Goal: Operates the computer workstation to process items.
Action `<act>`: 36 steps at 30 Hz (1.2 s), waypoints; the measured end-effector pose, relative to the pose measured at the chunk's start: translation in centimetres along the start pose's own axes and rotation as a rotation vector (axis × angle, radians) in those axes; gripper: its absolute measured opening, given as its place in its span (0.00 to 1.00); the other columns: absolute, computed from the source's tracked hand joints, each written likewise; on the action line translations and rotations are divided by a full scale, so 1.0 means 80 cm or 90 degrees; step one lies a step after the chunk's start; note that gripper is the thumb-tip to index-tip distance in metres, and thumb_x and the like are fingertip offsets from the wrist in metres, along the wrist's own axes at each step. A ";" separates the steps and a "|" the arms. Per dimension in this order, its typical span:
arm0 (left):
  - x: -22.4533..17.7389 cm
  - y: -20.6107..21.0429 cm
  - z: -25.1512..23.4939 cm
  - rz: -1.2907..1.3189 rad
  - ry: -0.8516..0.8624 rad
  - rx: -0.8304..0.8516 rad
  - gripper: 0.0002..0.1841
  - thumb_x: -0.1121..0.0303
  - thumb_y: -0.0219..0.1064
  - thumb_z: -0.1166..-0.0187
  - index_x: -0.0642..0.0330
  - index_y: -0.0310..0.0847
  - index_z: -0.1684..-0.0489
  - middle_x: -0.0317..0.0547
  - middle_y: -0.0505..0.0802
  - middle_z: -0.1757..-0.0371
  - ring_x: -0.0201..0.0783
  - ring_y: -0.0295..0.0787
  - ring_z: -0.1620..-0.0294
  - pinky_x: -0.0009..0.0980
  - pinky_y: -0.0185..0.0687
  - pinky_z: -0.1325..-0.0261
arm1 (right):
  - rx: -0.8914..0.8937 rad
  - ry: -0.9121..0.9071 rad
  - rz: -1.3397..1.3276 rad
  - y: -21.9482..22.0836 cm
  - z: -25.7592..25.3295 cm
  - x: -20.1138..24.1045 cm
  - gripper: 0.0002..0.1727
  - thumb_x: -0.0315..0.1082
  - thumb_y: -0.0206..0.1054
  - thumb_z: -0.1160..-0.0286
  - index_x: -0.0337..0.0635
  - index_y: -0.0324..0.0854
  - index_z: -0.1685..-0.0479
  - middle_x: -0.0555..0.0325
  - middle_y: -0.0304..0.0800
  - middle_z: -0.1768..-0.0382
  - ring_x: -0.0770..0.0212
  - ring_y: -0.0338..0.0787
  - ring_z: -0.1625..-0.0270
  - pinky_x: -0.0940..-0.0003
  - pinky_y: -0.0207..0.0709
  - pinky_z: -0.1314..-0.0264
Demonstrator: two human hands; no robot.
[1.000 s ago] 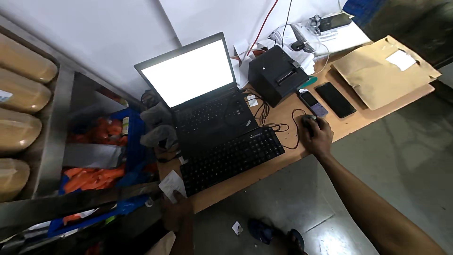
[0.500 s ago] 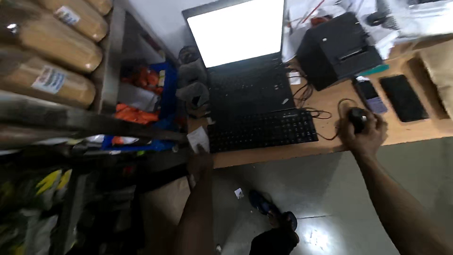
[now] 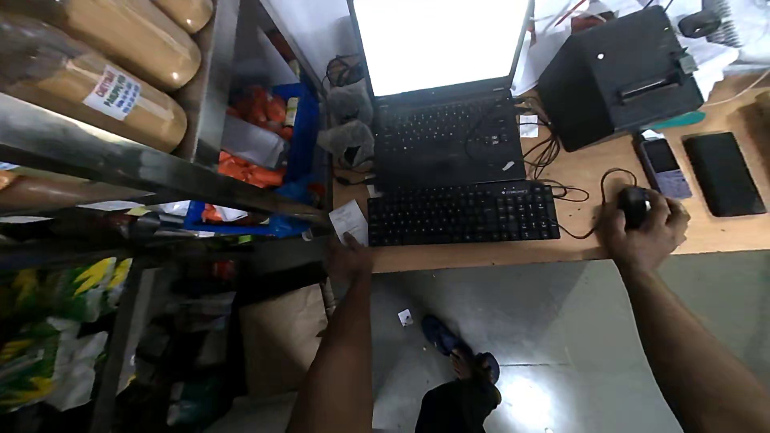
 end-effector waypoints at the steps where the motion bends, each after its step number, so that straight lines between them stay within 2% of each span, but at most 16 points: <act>1: -0.001 0.001 -0.001 -0.002 0.001 -0.001 0.28 0.46 0.44 0.07 0.50 0.72 0.17 0.57 0.89 0.29 0.59 0.88 0.31 0.63 0.79 0.33 | -0.002 -0.001 0.012 0.000 0.000 0.001 0.39 0.60 0.55 0.28 0.48 0.70 0.17 0.29 0.68 0.19 0.23 0.70 0.21 0.23 0.62 0.29; 5: -0.005 0.000 0.003 0.007 0.042 0.003 0.28 0.49 0.45 0.06 0.53 0.71 0.15 0.58 0.85 0.23 0.59 0.83 0.24 0.64 0.74 0.27 | -0.033 0.017 0.075 -0.005 0.003 0.001 0.40 0.64 0.52 0.26 0.53 0.69 0.15 0.37 0.68 0.16 0.27 0.67 0.17 0.21 0.50 0.21; 7: -0.010 -0.002 0.003 -0.003 0.048 0.016 0.29 0.49 0.46 0.07 0.54 0.69 0.14 0.58 0.83 0.21 0.58 0.81 0.22 0.63 0.73 0.24 | -0.071 0.045 0.054 -0.018 0.013 0.009 0.41 0.62 0.53 0.24 0.49 0.65 0.13 0.37 0.65 0.13 0.29 0.64 0.14 0.24 0.48 0.17; 9: -0.015 -0.010 0.005 -0.004 0.061 0.026 0.29 0.51 0.47 0.07 0.57 0.68 0.14 0.60 0.82 0.21 0.59 0.80 0.22 0.64 0.73 0.24 | -0.085 0.054 -0.027 -0.031 0.041 0.044 0.40 0.55 0.56 0.19 0.40 0.62 0.12 0.32 0.61 0.13 0.28 0.61 0.12 0.27 0.49 0.14; 11: -0.014 -0.009 0.006 0.006 0.084 0.013 0.29 0.52 0.48 0.07 0.61 0.69 0.15 0.64 0.82 0.22 0.62 0.80 0.22 0.65 0.72 0.23 | -0.036 0.045 -0.099 -0.027 0.100 0.090 0.38 0.51 0.57 0.16 0.35 0.62 0.13 0.32 0.62 0.13 0.32 0.62 0.12 0.31 0.54 0.12; 12: -0.014 -0.008 0.006 0.005 0.090 0.006 0.29 0.52 0.48 0.07 0.62 0.70 0.15 0.64 0.82 0.22 0.62 0.80 0.22 0.64 0.73 0.23 | 0.011 0.028 -0.107 -0.017 0.135 0.118 0.37 0.48 0.58 0.17 0.32 0.64 0.15 0.31 0.63 0.14 0.31 0.64 0.13 0.30 0.57 0.15; 13: -0.015 -0.008 0.007 -0.004 0.088 0.012 0.29 0.51 0.47 0.07 0.62 0.70 0.15 0.64 0.82 0.22 0.62 0.80 0.22 0.64 0.73 0.23 | 0.055 -0.006 -0.101 -0.004 0.170 0.148 0.34 0.46 0.61 0.20 0.31 0.72 0.20 0.31 0.66 0.16 0.29 0.68 0.16 0.27 0.59 0.18; 16: -0.013 -0.008 0.005 0.014 0.080 0.019 0.29 0.52 0.47 0.06 0.63 0.68 0.15 0.65 0.80 0.20 0.63 0.78 0.20 0.65 0.70 0.22 | 0.085 -0.143 -0.092 0.029 0.245 0.214 0.27 0.49 0.64 0.26 0.42 0.87 0.33 0.38 0.81 0.24 0.34 0.80 0.23 0.26 0.66 0.26; 18: -0.009 -0.007 0.003 0.018 0.074 0.026 0.30 0.51 0.47 0.06 0.61 0.67 0.13 0.64 0.79 0.19 0.63 0.76 0.19 0.64 0.70 0.21 | 0.077 -0.172 -0.114 0.039 0.259 0.232 0.25 0.48 0.62 0.25 0.46 0.88 0.34 0.40 0.82 0.25 0.36 0.80 0.23 0.27 0.66 0.26; 23: -0.011 -0.009 0.004 0.006 0.072 0.036 0.30 0.50 0.47 0.07 0.60 0.68 0.14 0.64 0.80 0.20 0.63 0.77 0.20 0.65 0.71 0.23 | 0.139 -0.211 -0.149 0.056 0.239 0.268 0.28 0.50 0.60 0.21 0.47 0.83 0.25 0.45 0.75 0.17 0.41 0.71 0.14 0.30 0.59 0.18; 24: -0.011 -0.010 0.004 -0.001 0.072 0.039 0.30 0.49 0.46 0.07 0.60 0.68 0.14 0.63 0.80 0.19 0.62 0.78 0.20 0.65 0.72 0.23 | 0.143 -0.233 -0.165 0.056 0.236 0.277 0.25 0.48 0.60 0.20 0.46 0.85 0.29 0.46 0.77 0.19 0.42 0.73 0.15 0.32 0.61 0.18; 26: -0.010 -0.010 0.005 -0.010 0.066 0.048 0.30 0.49 0.45 0.06 0.58 0.67 0.13 0.62 0.80 0.19 0.62 0.78 0.20 0.64 0.72 0.23 | 0.129 -0.280 -0.208 0.053 0.236 0.292 0.15 0.40 0.65 0.22 0.43 0.93 0.50 0.49 0.86 0.28 0.44 0.81 0.22 0.37 0.70 0.23; 29: -0.009 -0.005 0.001 -0.007 0.078 0.028 0.30 0.49 0.46 0.07 0.59 0.68 0.13 0.61 0.79 0.18 0.60 0.77 0.19 0.61 0.71 0.21 | 0.125 -0.288 -0.232 0.050 0.240 0.304 0.13 0.42 0.66 0.23 0.45 0.93 0.67 0.52 0.93 0.40 0.46 0.89 0.34 0.41 0.77 0.32; 31: -0.009 -0.004 0.000 -0.018 0.068 0.039 0.31 0.48 0.44 0.06 0.58 0.67 0.13 0.60 0.79 0.18 0.59 0.76 0.18 0.61 0.70 0.20 | 0.168 -0.271 -0.237 0.058 0.241 0.308 0.15 0.46 0.69 0.25 0.43 0.92 0.62 0.50 0.91 0.36 0.44 0.88 0.32 0.38 0.76 0.31; 34: -0.007 -0.003 -0.001 -0.024 0.069 0.049 0.32 0.47 0.43 0.06 0.57 0.65 0.11 0.60 0.77 0.16 0.59 0.75 0.17 0.61 0.71 0.20 | 0.196 -0.300 -0.216 0.072 0.234 0.323 0.23 0.51 0.68 0.26 0.44 0.88 0.42 0.50 0.86 0.28 0.44 0.81 0.23 0.38 0.73 0.27; 36: -0.007 -0.004 -0.001 -0.020 0.069 0.045 0.32 0.47 0.43 0.06 0.57 0.65 0.11 0.60 0.78 0.16 0.59 0.75 0.17 0.60 0.70 0.20 | 0.231 -0.327 -0.197 0.080 0.227 0.343 0.27 0.52 0.67 0.26 0.45 0.85 0.34 0.52 0.82 0.23 0.44 0.75 0.17 0.38 0.66 0.20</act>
Point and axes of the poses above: each hand's wrist, its own z-axis away from the middle knuckle, its own y-axis out of the palm, x = y × z, the point moved 8 cm from there along -z, towards the middle knuckle
